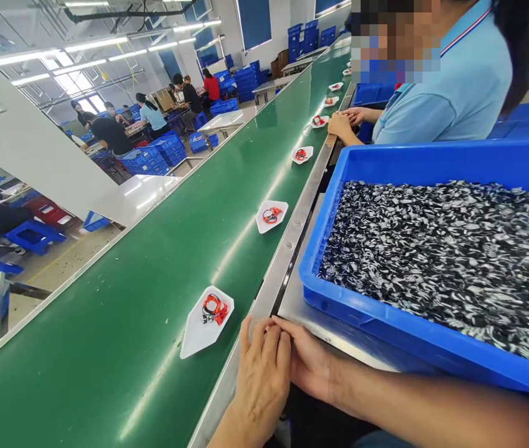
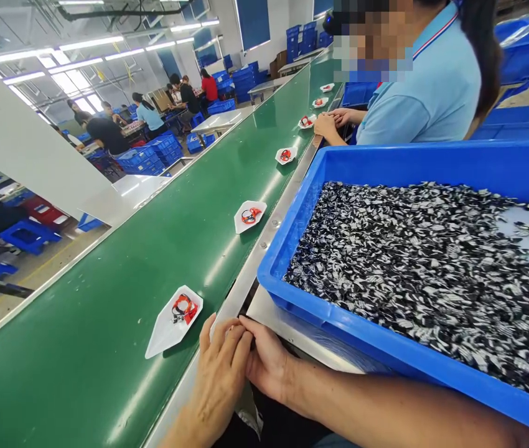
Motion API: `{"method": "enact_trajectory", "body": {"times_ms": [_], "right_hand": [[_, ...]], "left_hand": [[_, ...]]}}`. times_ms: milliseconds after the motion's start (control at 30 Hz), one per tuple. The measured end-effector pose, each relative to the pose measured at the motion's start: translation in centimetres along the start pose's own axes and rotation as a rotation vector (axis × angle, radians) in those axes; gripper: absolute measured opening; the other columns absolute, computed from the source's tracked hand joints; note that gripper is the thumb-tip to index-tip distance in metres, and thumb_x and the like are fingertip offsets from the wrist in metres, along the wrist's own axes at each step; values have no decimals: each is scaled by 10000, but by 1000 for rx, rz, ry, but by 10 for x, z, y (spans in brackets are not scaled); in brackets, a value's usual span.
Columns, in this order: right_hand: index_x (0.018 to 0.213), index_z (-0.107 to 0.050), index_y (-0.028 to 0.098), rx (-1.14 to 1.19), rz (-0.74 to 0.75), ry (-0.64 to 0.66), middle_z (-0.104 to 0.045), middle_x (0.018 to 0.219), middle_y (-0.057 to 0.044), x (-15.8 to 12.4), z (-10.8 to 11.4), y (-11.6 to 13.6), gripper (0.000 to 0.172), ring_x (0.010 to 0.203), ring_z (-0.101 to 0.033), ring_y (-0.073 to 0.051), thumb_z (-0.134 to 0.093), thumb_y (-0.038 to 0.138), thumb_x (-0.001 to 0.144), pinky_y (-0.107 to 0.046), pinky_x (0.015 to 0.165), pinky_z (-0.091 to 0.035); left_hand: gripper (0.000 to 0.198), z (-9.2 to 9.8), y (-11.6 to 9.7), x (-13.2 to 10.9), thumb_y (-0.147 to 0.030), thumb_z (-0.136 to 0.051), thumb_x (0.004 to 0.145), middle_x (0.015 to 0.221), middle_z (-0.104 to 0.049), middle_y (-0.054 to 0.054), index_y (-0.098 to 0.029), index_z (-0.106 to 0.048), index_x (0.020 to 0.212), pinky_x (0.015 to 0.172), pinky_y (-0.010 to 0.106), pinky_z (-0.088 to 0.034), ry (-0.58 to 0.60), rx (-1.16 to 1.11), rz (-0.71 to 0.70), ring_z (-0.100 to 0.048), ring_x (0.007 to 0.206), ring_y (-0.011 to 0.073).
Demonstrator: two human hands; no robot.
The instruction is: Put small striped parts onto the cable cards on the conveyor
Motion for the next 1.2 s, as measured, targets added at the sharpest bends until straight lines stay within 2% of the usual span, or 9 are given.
{"method": "enact_trajectory", "body": {"times_ms": [167, 300, 367, 467, 567, 733, 867, 1000, 1200], "right_hand": [[832, -603, 81, 34, 32, -36, -610, 794, -56, -1, -4, -2, 128, 710, -568, -105, -536, 189, 814, -185, 683, -449], [796, -603, 59, -30, 94, 37, -585, 724, -63, -3, -6, 0, 155, 650, -546, -117, -525, 192, 802, -204, 622, -445], [796, -601, 57, -47, 110, 50, -581, 726, -61, -3, -6, 1, 143, 645, -541, -115, -532, 181, 787, -207, 616, -446], [833, -598, 69, -38, 99, -5, -585, 764, -58, -2, -4, 4, 136, 649, -540, -114, -543, 180, 777, -217, 604, -447], [782, -584, 84, -33, 90, 10, -546, 672, -34, -1, -4, 5, 137, 583, -511, -106, -539, 214, 779, -219, 573, -434], [714, -547, 90, -128, 73, 58, -501, 619, -22, 0, -4, 6, 177, 542, -502, -109, -573, 264, 733, -215, 546, -405], [704, -526, 108, -147, 51, 47, -491, 620, -14, -1, -3, 7, 178, 546, -504, -110, -564, 279, 740, -212, 552, -403], [707, -514, 114, -162, 38, 30, -488, 612, -16, -2, -4, 8, 173, 538, -496, -106, -543, 276, 758, -208, 548, -399], [710, -509, 114, -152, 37, -1, -480, 600, -16, -7, -7, 9, 163, 519, -497, -105, -467, 239, 805, -205, 530, -388]], "left_hand": [[251, 5, 1, 5, -90, -378, 839, 951, -604, 32, -180, -563, 981, 1046, 500, -231, 24, -107, 43, -488, 1046, 184], [178, 9, 9, 10, -170, -471, 830, 893, -609, 18, -227, -582, 957, 873, 390, -415, -26, -336, 167, -534, 919, 165], [183, 8, 13, 11, -218, -489, 833, 933, -599, 20, -245, -582, 988, 799, 314, -456, -26, -524, 262, -541, 913, 151], [167, 4, 20, 9, -288, -527, 818, 920, -608, 15, -230, -592, 961, 766, 247, -481, -13, -797, 471, -573, 860, 131], [219, 1, 26, 8, -357, -616, 741, 842, -630, 8, -203, -597, 895, 674, 202, -500, -20, -978, 701, -603, 764, 127], [308, 4, 31, 12, -378, -721, 616, 783, -655, 24, -168, -634, 823, 612, 183, -509, -96, -1146, 892, -612, 701, 132], [350, 2, 32, 13, -371, -736, 603, 721, -640, 25, -148, -640, 855, 548, 199, -504, -143, -1383, 1062, -589, 610, 118], [309, 5, 34, 18, -338, -735, 622, 629, -580, -3, -134, -627, 826, 516, 193, -481, -200, -1563, 1101, -520, 546, 76], [296, 10, 42, 24, -315, -740, 630, 649, -570, -8, -126, -623, 825, 547, 139, -455, -228, -1573, 1153, -477, 540, 32]]}}
Point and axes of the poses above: each hand's wrist, its own x-axis towards the middle knuckle, its own z-axis out of the back of the hand, y = z × x, the point moved 2 cm from there along x, towards the middle knuckle
